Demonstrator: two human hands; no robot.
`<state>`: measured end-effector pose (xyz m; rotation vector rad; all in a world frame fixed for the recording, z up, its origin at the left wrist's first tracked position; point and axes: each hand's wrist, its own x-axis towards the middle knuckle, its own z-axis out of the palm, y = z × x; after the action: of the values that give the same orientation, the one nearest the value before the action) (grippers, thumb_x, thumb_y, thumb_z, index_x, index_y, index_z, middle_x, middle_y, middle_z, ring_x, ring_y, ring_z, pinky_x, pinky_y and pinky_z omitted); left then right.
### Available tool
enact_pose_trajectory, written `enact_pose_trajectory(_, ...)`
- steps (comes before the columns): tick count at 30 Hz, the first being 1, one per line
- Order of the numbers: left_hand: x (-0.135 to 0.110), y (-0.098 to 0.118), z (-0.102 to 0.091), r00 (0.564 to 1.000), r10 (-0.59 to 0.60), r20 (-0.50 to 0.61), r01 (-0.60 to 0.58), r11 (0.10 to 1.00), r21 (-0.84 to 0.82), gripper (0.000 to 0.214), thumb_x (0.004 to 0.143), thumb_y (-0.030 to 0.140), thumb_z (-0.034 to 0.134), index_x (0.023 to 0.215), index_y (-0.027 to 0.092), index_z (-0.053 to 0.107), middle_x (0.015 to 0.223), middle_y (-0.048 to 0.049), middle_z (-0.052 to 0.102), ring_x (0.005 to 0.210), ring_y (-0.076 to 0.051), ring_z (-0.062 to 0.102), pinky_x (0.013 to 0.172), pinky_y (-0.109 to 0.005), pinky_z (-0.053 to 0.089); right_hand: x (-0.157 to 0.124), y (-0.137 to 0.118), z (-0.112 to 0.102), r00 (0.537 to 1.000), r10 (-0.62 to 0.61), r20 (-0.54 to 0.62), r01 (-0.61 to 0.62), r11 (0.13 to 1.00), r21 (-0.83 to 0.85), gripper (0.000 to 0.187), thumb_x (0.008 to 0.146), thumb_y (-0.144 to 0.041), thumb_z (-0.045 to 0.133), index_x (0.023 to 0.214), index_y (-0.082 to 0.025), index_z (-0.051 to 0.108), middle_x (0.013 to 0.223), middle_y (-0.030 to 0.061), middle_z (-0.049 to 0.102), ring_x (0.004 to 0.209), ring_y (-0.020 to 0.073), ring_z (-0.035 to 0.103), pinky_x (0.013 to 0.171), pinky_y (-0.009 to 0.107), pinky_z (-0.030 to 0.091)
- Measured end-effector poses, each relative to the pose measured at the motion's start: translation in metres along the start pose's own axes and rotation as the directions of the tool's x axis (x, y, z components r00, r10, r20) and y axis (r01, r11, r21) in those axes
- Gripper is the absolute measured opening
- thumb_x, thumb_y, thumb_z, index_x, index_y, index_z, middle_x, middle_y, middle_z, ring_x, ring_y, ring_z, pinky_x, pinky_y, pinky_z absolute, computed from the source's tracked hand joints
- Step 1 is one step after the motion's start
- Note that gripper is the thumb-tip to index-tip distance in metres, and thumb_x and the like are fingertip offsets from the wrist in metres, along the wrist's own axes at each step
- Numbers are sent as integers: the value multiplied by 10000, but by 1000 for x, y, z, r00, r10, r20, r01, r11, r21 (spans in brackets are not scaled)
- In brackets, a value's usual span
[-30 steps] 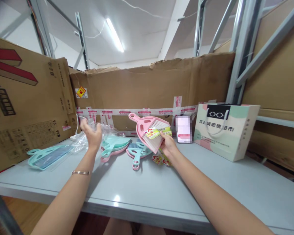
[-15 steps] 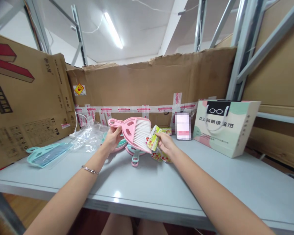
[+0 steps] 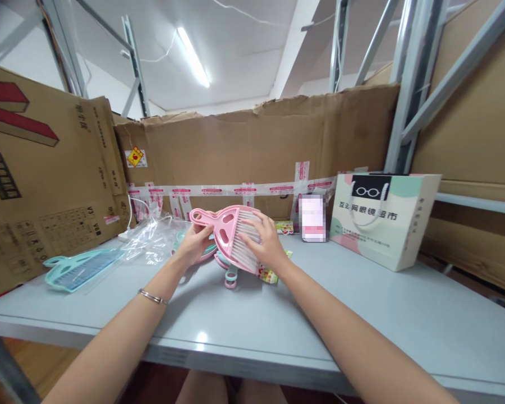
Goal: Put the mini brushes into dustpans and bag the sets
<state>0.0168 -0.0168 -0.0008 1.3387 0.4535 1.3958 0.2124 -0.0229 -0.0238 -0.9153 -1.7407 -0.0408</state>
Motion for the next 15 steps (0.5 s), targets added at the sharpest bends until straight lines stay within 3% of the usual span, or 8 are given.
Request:
enact_pose_trajectory(4, -8, 1, 13, 989, -22, 149, 21, 1000, 13, 391, 630, 268, 740, 981, 226, 573, 1209, -52, 559, 960, -201, 593, 721, -307, 528, -1, -19, 2, 991, -100, 85, 110, 987, -115, 372, 720, -436, 623, 1049, -266, 600, 1266, 89, 364, 1218, 284, 334, 1020, 475, 271)
enact_pose_trajectory(7, -6, 3, 12, 985, 7, 173, -18, 998, 65, 387, 617, 262, 746, 965, 190, 592, 1186, -86, 579, 984, -232, 589, 751, -322, 519, 0, -21, -3, 994, -100, 43, 106, 983, -151, 287, 716, -418, 628, 945, -246, 613, 1189, 86, 349, 1183, 280, 341, 1018, 466, 272)
enact_pose_trajectory(10, 2, 12, -1, 985, 173, -17, -171, 982, 74, 378, 594, 299, 759, 916, 179, 602, 1116, -94, 621, 979, -224, 593, 762, -299, 504, 5, -16, -14, 990, -51, -130, 32, 990, -140, 241, 715, -415, 626, 852, -222, 582, 1127, 80, 338, 1151, 265, 352, 1010, 449, 282)
enact_pose_trajectory(12, 8, 20, -14, 926, 323, -197, -313, 946, 78, 352, 619, 370, 731, 893, 195, 594, 1145, -86, 608, 1008, -211, 579, 746, -273, 500, 9, -11, -21, 960, 15, -281, -40, 996, -83, 266, 702, -431, 634, 840, -217, 553, 1108, 74, 336, 1148, 257, 350, 1009, 441, 283)
enact_pose_trajectory(15, 14, 28, -29, 819, 411, -399, -397, 910, 121, 323, 681, 431, 667, 896, 208, 575, 1197, -81, 577, 1062, -200, 547, 716, -242, 497, 14, 4, -27, 861, 193, -470, -167, 981, 96, 319, 684, -472, 635, 833, -211, 528, 1053, 58, 350, 1086, 221, 398, 992, 402, 312)
